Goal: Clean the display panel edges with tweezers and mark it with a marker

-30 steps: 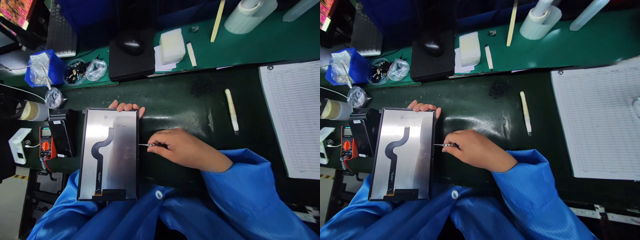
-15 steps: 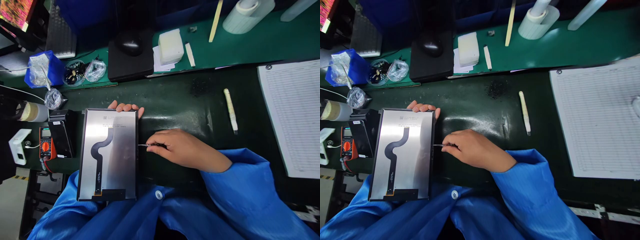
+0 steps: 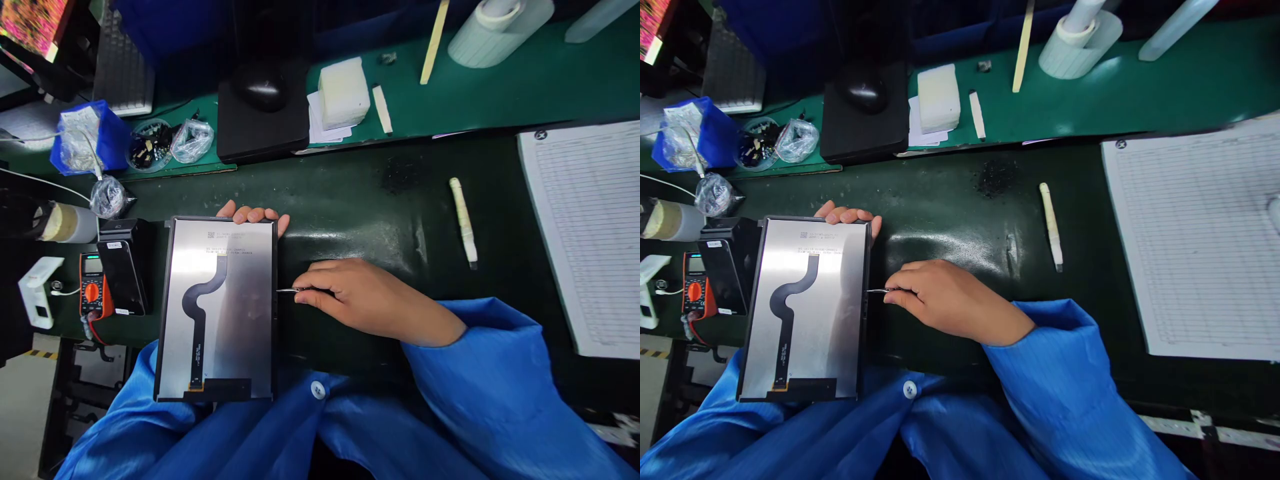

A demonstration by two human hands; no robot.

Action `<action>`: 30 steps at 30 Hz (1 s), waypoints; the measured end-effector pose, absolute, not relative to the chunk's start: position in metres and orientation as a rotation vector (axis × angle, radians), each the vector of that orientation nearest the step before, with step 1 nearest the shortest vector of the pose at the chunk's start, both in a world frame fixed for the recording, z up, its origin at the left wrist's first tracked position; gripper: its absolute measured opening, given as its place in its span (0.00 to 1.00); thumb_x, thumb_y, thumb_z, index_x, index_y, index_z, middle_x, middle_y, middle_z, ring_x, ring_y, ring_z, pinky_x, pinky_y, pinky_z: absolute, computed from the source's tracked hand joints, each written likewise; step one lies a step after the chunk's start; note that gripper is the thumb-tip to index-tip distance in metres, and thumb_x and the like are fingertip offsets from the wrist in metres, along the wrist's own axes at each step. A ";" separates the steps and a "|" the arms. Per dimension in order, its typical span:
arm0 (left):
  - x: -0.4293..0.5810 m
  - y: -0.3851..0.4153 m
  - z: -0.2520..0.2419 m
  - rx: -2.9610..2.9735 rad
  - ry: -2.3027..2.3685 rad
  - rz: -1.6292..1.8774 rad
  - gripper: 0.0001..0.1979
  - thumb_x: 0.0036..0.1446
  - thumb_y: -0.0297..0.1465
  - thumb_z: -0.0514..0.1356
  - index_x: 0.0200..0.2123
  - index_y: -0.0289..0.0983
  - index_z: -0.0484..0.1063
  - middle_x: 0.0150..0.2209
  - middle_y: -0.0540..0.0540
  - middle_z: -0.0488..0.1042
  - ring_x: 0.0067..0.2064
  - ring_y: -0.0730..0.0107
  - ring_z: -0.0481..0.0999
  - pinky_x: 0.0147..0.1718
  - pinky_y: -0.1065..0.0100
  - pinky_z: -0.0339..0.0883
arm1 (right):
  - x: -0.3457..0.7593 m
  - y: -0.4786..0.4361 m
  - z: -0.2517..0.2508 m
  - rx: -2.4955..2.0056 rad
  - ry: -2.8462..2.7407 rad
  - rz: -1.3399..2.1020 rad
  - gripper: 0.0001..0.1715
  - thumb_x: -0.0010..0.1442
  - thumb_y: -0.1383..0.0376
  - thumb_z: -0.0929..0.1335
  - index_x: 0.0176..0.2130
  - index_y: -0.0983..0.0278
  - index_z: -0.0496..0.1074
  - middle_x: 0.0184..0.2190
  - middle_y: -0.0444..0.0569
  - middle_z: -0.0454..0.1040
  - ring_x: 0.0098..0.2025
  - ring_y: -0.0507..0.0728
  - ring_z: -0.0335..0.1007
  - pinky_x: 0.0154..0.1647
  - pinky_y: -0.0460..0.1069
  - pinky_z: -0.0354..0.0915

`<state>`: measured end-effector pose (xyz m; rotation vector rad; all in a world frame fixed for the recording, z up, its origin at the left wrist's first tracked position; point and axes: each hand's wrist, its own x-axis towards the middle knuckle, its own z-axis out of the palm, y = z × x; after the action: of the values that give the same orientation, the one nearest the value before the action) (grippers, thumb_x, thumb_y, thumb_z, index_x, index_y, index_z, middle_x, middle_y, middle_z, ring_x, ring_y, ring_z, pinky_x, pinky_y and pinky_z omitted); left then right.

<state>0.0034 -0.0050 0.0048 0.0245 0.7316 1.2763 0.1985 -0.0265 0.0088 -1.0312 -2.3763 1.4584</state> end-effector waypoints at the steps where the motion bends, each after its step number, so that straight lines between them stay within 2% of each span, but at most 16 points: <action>1: 0.004 -0.005 0.005 0.039 0.762 1.277 0.20 0.68 0.36 0.47 0.22 0.40 0.57 0.25 0.49 0.64 0.38 0.69 0.74 0.55 0.57 0.71 | 0.198 -0.027 0.009 -1.036 -2.378 1.466 0.16 0.69 0.57 0.63 0.43 0.59 0.78 0.38 0.44 0.80 0.37 0.54 0.75 0.38 0.49 0.64; 7: 0.004 -0.007 0.003 0.108 0.728 1.293 0.18 0.67 0.36 0.49 0.23 0.40 0.59 0.26 0.50 0.64 0.39 0.69 0.74 0.58 0.57 0.68 | 0.197 -0.026 0.013 -1.135 -2.370 1.547 0.09 0.64 0.58 0.69 0.41 0.60 0.76 0.31 0.41 0.80 0.33 0.53 0.74 0.32 0.48 0.62; 12: 0.003 -0.006 0.003 0.065 0.740 1.269 0.20 0.68 0.37 0.46 0.22 0.40 0.59 0.26 0.50 0.64 0.39 0.69 0.74 0.58 0.58 0.68 | 0.197 -0.026 0.011 -1.035 -2.400 1.481 0.14 0.69 0.58 0.64 0.40 0.60 0.78 0.36 0.43 0.80 0.36 0.54 0.74 0.37 0.49 0.63; 18: 0.005 -0.007 0.005 0.044 0.700 1.285 0.20 0.69 0.37 0.46 0.23 0.40 0.60 0.25 0.50 0.65 0.38 0.70 0.74 0.55 0.58 0.70 | 0.197 -0.027 0.010 -1.054 -2.410 1.490 0.09 0.65 0.60 0.68 0.41 0.60 0.78 0.36 0.43 0.80 0.36 0.54 0.74 0.36 0.49 0.64; 25: 0.005 -0.007 0.005 0.090 0.724 1.298 0.20 0.69 0.36 0.46 0.23 0.40 0.61 0.25 0.49 0.65 0.38 0.69 0.74 0.56 0.57 0.70 | 0.197 -0.026 0.010 -1.048 -2.406 1.470 0.18 0.70 0.58 0.62 0.40 0.58 0.80 0.35 0.43 0.80 0.34 0.53 0.74 0.35 0.49 0.63; 30: 0.005 -0.006 0.006 0.062 0.731 1.286 0.21 0.68 0.37 0.46 0.22 0.40 0.60 0.25 0.49 0.64 0.38 0.69 0.74 0.56 0.58 0.70 | 0.196 -0.027 0.012 -1.146 -2.350 1.514 0.10 0.63 0.59 0.69 0.42 0.58 0.78 0.32 0.42 0.80 0.34 0.54 0.75 0.33 0.48 0.62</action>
<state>0.0047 -0.0065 0.0056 0.0622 0.7309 1.2862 0.1962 -0.0273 0.0117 -1.1460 -2.3501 1.5139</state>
